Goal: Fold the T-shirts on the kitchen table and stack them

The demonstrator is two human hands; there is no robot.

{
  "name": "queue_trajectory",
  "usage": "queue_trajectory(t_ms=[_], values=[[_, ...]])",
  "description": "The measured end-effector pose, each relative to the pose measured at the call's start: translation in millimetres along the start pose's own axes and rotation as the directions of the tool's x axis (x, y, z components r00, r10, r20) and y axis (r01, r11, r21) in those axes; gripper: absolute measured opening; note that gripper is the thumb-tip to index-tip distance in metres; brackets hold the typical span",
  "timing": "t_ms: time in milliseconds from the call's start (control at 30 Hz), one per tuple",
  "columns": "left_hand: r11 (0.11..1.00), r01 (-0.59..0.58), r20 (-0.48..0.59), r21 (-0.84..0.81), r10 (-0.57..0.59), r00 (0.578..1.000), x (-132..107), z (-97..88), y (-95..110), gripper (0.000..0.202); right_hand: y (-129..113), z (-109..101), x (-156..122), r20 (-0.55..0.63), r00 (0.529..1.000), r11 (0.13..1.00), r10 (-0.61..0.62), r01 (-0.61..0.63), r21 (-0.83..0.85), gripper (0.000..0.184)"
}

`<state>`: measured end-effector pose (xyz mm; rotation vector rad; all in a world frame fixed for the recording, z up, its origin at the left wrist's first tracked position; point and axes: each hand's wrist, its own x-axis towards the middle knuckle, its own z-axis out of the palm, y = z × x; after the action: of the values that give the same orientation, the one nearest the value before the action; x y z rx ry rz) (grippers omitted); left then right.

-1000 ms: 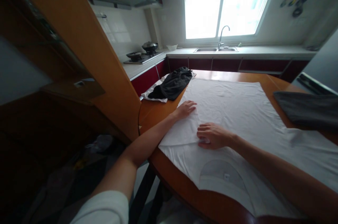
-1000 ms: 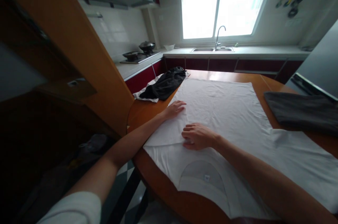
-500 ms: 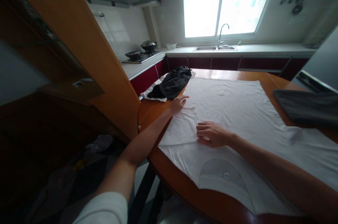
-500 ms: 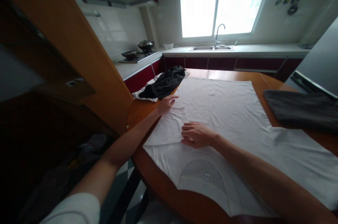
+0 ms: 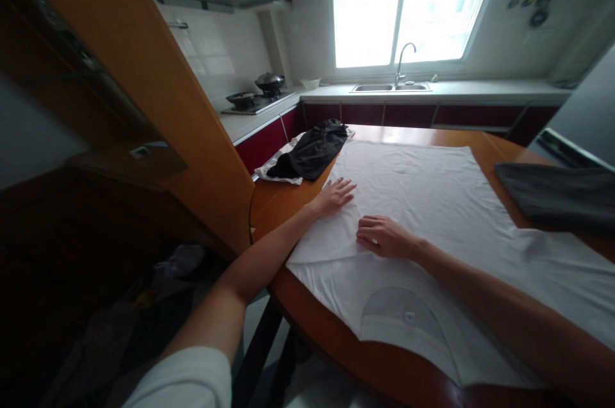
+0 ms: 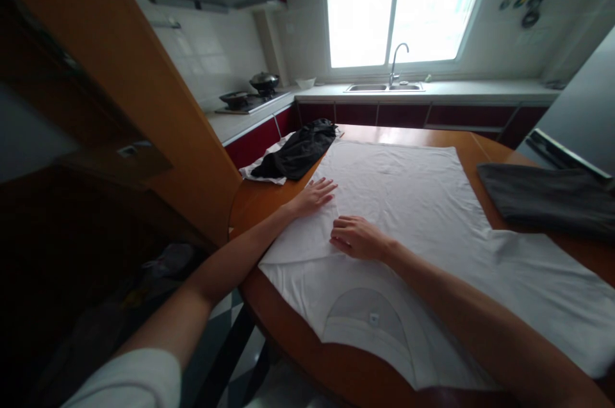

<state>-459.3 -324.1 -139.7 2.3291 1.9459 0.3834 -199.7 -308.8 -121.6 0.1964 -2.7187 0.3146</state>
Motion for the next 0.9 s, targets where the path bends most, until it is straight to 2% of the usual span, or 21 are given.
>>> queue_trajectory(t_ms=[133,200,267,333,400,500,600,700,800,900], values=[[0.998,0.05,0.033,-0.023,-0.049,0.998,1,0.0,-7,0.052,0,2,0,-0.004,1.0,1.0,0.0,0.0,-0.009,0.026],[0.997,0.056,-0.019,-0.058,-0.057,0.998,1,-0.2,-9,0.052,2,4,0,-0.039,0.999,0.999,0.026,-0.028,-0.035,0.022],[0.996,0.045,-0.096,-0.073,-0.052,0.994,1,-1.0,-9,0.05,6,6,-1,-0.131,0.986,0.992,0.102,-0.111,-0.062,0.018],[0.998,-0.021,-0.142,-0.062,0.012,0.99,2,-2.3,-8,0.046,12,9,-1,-0.246,0.947,0.974,0.206,-0.223,-0.043,0.028],[0.988,-0.14,-0.137,-0.06,0.131,0.982,2,-3.5,-5,0.04,18,10,-1,-0.323,0.904,0.956,0.282,-0.293,0.014,0.041],[0.962,-0.256,-0.064,-0.097,0.251,0.966,0,-4.3,2,0.039,21,10,-1,-0.342,0.899,0.961,0.273,-0.269,0.059,0.041],[0.971,-0.214,0.043,-0.104,0.219,0.975,-2,-2.4,6,0.044,14,9,1,-0.264,0.952,0.987,0.157,-0.14,0.08,0.033],[0.981,-0.177,0.076,-0.083,0.183,0.98,-3,1.4,7,0.046,0,9,4,-0.089,0.996,0.987,0.014,0.0,0.158,0.039],[0.983,-0.169,0.07,-0.073,0.174,0.982,-3,4.9,6,0.046,-11,9,5,0.08,0.996,0.975,-0.045,0.026,0.222,0.051],[0.978,-0.181,0.052,-0.107,0.187,0.981,-1,4.4,4,0.046,-14,8,4,0.159,0.986,0.972,-0.039,0.001,0.234,0.062]])
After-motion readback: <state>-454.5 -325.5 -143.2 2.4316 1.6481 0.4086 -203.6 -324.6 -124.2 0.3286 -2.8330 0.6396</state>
